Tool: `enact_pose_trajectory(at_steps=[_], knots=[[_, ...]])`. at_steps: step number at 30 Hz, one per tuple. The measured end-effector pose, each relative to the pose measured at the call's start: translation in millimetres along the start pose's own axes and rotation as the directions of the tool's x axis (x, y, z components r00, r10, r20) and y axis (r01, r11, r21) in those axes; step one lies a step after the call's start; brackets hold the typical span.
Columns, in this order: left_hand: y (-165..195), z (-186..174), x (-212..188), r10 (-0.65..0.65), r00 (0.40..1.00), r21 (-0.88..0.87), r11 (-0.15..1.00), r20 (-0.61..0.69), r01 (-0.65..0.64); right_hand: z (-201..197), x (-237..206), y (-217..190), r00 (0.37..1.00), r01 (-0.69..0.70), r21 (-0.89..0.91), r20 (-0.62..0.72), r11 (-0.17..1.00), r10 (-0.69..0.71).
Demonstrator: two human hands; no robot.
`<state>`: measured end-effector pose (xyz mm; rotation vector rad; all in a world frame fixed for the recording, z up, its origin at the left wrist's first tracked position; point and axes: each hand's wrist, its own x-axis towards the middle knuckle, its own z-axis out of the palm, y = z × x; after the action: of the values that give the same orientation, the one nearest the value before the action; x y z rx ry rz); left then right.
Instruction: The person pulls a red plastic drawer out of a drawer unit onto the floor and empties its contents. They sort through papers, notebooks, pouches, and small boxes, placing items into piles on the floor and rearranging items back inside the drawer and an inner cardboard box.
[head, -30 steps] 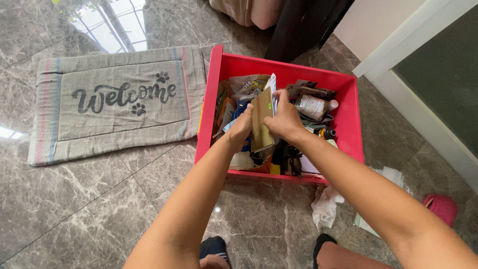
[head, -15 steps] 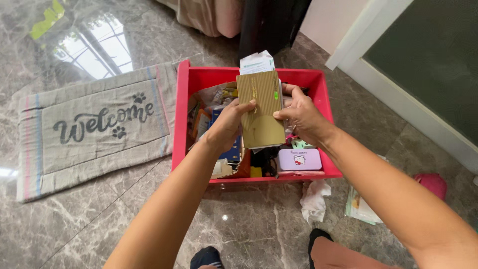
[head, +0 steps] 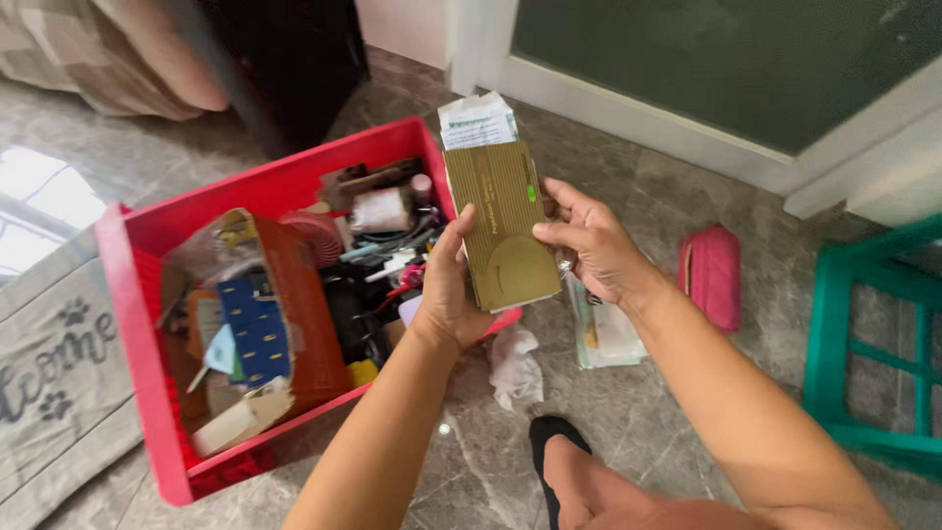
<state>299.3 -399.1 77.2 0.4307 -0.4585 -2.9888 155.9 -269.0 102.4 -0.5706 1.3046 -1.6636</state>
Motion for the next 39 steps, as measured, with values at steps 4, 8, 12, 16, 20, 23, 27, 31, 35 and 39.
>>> enact_pose_trajectory(at_steps=[4,8,12,16,20,23,27,31,35,39], knots=[[-64.5,-14.2,34.6,-0.127,0.992,-0.076,0.989,-0.016,0.125,-56.0,-35.4,36.4,0.982,-0.018,-0.237,-0.187,0.971,-0.028],[-113.3,-37.7,55.6,-0.282,0.958,-0.040,0.959,-0.058,0.280,-93.7,-67.5,74.5,0.952,-0.100,-0.380,-0.305,0.920,-0.023],[-155.4,-68.8,77.3,-0.230,0.967,0.030,0.972,-0.111,0.235,-126.2,-84.9,111.7,0.927,-0.129,-0.282,-0.374,0.951,0.015],[-180.1,-95.3,86.1,-0.200,0.957,0.148,0.961,-0.210,0.233,-156.2,-88.8,141.6,0.894,-0.123,-0.152,-0.446,0.981,0.043],[-189.2,-109.2,90.7,-0.235,0.945,0.025,0.969,-0.227,0.247,-178.9,-93.7,161.7,0.878,-0.092,0.016,-0.471,0.996,0.089],[-194.6,-112.8,94.2,-0.233,0.933,0.063,0.964,-0.275,0.259,-190.5,-97.6,169.9,0.851,-0.115,0.131,-0.499,0.985,0.166],[-199.3,-118.6,97.1,-0.200,0.841,0.203,0.918,-0.503,0.340,-199.0,-97.7,174.6,0.821,-0.116,0.195,-0.532,0.974,0.205],[-203.1,-129.5,99.1,-0.107,0.920,0.244,0.947,-0.378,0.210,-200.4,-97.8,178.5,0.842,-0.137,0.246,-0.481,0.959,0.244],[-201.7,-138.5,98.9,-0.075,0.904,0.236,0.953,-0.421,0.189,-207.2,-97.3,183.7,0.812,-0.155,0.336,-0.493,0.929,0.313],[-190.9,-139.8,91.9,-0.053,0.843,0.275,0.933,-0.535,0.233,-229.2,-98.2,189.1,0.760,-0.098,0.306,-0.592,0.947,0.269]])
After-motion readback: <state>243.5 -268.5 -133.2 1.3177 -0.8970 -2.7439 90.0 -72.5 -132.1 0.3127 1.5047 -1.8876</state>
